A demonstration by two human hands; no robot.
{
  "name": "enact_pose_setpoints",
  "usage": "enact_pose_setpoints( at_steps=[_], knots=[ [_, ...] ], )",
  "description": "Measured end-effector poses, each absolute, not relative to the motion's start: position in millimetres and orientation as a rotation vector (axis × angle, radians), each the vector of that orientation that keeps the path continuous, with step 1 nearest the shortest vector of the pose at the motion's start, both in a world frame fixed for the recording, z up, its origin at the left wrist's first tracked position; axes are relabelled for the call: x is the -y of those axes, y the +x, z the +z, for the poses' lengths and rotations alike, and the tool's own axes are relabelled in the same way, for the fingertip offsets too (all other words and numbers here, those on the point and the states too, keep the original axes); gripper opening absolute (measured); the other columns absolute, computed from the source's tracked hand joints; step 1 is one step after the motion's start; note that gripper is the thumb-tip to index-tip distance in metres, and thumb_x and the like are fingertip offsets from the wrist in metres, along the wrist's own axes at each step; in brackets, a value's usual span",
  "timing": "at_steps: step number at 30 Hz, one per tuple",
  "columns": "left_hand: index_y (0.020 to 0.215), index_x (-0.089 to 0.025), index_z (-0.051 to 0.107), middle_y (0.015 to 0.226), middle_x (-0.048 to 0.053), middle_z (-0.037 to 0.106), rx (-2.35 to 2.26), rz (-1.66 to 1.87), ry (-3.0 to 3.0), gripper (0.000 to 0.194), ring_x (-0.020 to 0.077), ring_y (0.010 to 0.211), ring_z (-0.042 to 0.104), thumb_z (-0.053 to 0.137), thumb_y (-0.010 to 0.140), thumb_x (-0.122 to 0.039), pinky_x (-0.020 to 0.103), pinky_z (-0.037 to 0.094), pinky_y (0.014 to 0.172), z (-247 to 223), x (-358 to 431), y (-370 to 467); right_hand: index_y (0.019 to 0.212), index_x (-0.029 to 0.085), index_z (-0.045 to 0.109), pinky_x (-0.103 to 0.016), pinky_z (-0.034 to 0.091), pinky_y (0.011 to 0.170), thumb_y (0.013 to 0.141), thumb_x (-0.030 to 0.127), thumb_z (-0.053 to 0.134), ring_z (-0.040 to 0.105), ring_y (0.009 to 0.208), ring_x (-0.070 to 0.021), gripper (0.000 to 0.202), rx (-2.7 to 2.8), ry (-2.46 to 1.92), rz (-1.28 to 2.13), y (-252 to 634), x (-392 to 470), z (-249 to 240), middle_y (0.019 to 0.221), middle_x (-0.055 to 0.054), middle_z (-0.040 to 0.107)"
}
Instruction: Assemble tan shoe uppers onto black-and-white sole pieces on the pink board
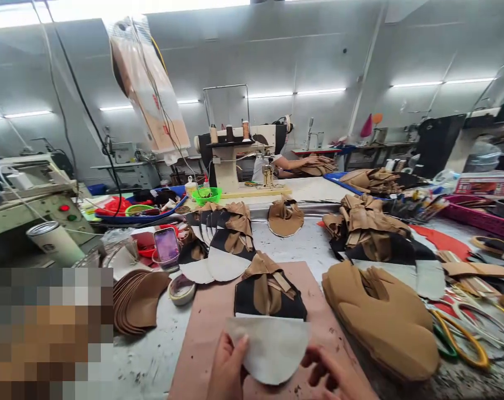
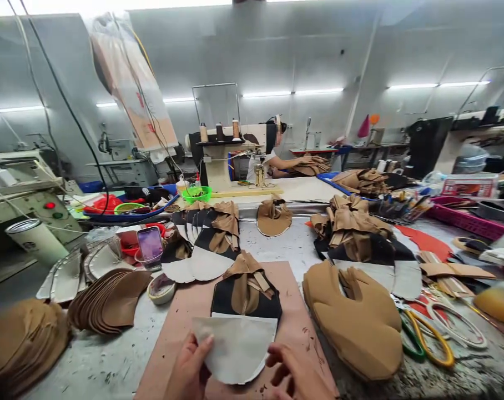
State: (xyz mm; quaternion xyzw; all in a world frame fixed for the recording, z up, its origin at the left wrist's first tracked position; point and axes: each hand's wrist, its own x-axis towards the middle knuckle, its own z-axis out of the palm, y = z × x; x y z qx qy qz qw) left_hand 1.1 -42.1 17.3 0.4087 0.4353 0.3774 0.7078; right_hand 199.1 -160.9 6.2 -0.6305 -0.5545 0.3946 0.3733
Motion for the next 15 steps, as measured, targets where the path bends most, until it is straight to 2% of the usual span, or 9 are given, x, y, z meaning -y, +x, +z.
enact_pose_setpoints(
  at_steps=[2, 5, 9, 12, 15],
  knots=[
    [0.099, -0.021, 0.048, 0.086, 0.004, 0.067, -0.958, 0.782, 0.922, 0.048, 0.0205, 0.073, 0.064, 0.061, 0.064, -0.051, 0.028, 0.049, 0.056, 21, 42, 10, 0.096, 0.019, 0.062, -0.033, 0.049, 0.067, 0.079, 0.065, 0.029, 0.06, 0.076, -0.0246, 0.059, 1.253, -1.598, 1.007, 165, 128, 7, 0.083, -0.01, 0.066],
    [0.1, -0.019, 0.049, 0.077, 0.002, 0.063, -1.048, 0.648, 1.119, 0.043, 0.0176, 0.064, 0.06, 0.048, 0.072, -0.052, 0.025, 0.046, 0.048, 19, 26, 7, 0.085, 0.019, 0.058, -0.032, 0.047, 0.068, 0.077, 0.061, 0.037, 0.058, 0.079, -0.0237, 0.048, 1.071, -1.547, 0.974, 162, 100, 0, 0.079, -0.008, 0.064],
    [0.083, -0.017, 0.055, 0.063, -0.001, 0.057, -1.093, 0.458, 1.508, 0.041, 0.0159, 0.053, 0.053, 0.047, 0.072, -0.056, 0.025, 0.042, 0.045, 8, -9, -5, 0.069, 0.02, 0.048, -0.027, 0.041, 0.056, 0.072, 0.051, 0.042, 0.052, 0.063, -0.0179, 0.032, 1.038, -1.661, 0.96, 184, 86, -5, 0.064, -0.002, 0.055],
    [0.074, -0.017, 0.06, 0.071, 0.002, 0.063, -1.042, 0.407, 1.625, 0.033, 0.0203, 0.068, 0.059, 0.057, 0.067, -0.048, 0.028, 0.047, 0.059, 2, -25, -9, 0.063, 0.019, 0.048, -0.025, 0.036, 0.057, 0.072, 0.04, 0.045, 0.049, 0.065, -0.0159, 0.022, 1.183, -1.914, 0.786, 194, 85, -6, 0.065, 0.0, 0.054],
    [0.074, -0.018, 0.066, 0.085, 0.004, 0.066, -0.99, 0.337, 1.769, 0.021, 0.0234, 0.085, 0.059, 0.059, 0.067, -0.037, 0.029, 0.045, 0.077, -1, -29, -7, 0.062, 0.019, 0.05, -0.023, 0.033, 0.054, 0.073, 0.035, 0.049, 0.048, 0.063, -0.0143, 0.019, 1.261, -2.08, 0.767, 202, 86, -13, 0.064, 0.001, 0.055]
  ],
)
